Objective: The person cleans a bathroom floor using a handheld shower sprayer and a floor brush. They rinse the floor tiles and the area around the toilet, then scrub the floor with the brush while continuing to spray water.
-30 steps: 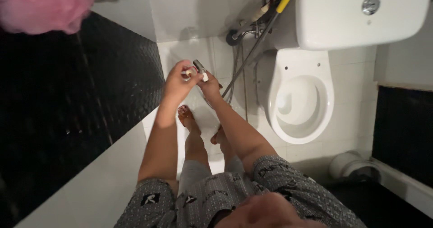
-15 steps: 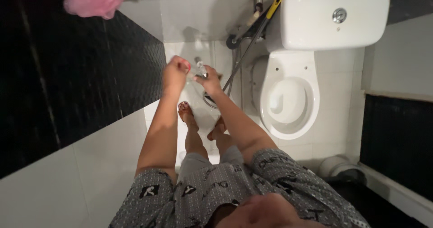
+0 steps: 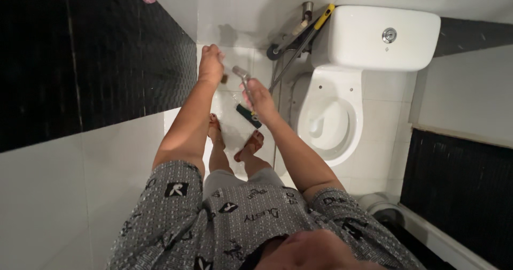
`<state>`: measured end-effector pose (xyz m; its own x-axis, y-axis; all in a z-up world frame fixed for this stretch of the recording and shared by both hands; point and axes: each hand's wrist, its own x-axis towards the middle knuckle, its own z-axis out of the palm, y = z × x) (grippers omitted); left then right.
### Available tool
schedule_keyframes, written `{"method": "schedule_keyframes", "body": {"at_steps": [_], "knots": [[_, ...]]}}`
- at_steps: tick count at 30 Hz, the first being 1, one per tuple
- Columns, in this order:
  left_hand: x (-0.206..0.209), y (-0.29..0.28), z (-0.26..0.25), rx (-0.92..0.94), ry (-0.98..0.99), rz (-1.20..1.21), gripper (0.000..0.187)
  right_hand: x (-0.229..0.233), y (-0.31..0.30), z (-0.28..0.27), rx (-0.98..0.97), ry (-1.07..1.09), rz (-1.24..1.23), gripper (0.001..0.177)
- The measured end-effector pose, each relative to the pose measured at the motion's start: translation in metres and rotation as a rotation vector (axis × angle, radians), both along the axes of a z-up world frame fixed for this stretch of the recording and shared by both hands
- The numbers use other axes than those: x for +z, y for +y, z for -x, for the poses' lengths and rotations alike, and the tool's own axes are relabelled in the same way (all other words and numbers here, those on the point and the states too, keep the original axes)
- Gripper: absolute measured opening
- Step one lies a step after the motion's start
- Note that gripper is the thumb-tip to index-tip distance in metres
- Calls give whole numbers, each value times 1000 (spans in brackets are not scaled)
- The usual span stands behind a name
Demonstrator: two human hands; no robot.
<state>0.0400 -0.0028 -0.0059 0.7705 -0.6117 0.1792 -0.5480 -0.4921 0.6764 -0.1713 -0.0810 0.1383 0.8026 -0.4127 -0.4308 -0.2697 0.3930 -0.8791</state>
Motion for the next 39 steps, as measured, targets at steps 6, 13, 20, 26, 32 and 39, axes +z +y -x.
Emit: {"method": "schedule_keyframes", "body": {"at_steps": [6, 13, 20, 26, 32, 39], "knots": [[7, 0, -14, 161, 654, -134, 20, 22, -21, 8, 34, 106, 1, 44], [35, 5, -25, 160, 939, 192, 14, 9, -33, 20, -28, 178, 49, 45], [68, -1, -18, 205, 970, 267, 31, -26, -43, 41, -78, 329, 137, 46], [82, -10, 0, 237, 968, 194, 30, -56, -54, 69, -74, 400, 500, 54], [75, -12, 10, 169, 1012, 279, 31, -52, -54, 75, -52, 416, 501, 52], [51, -12, 2, 167, 970, 344, 17, -11, -36, 46, -112, 10, -161, 49]]}}
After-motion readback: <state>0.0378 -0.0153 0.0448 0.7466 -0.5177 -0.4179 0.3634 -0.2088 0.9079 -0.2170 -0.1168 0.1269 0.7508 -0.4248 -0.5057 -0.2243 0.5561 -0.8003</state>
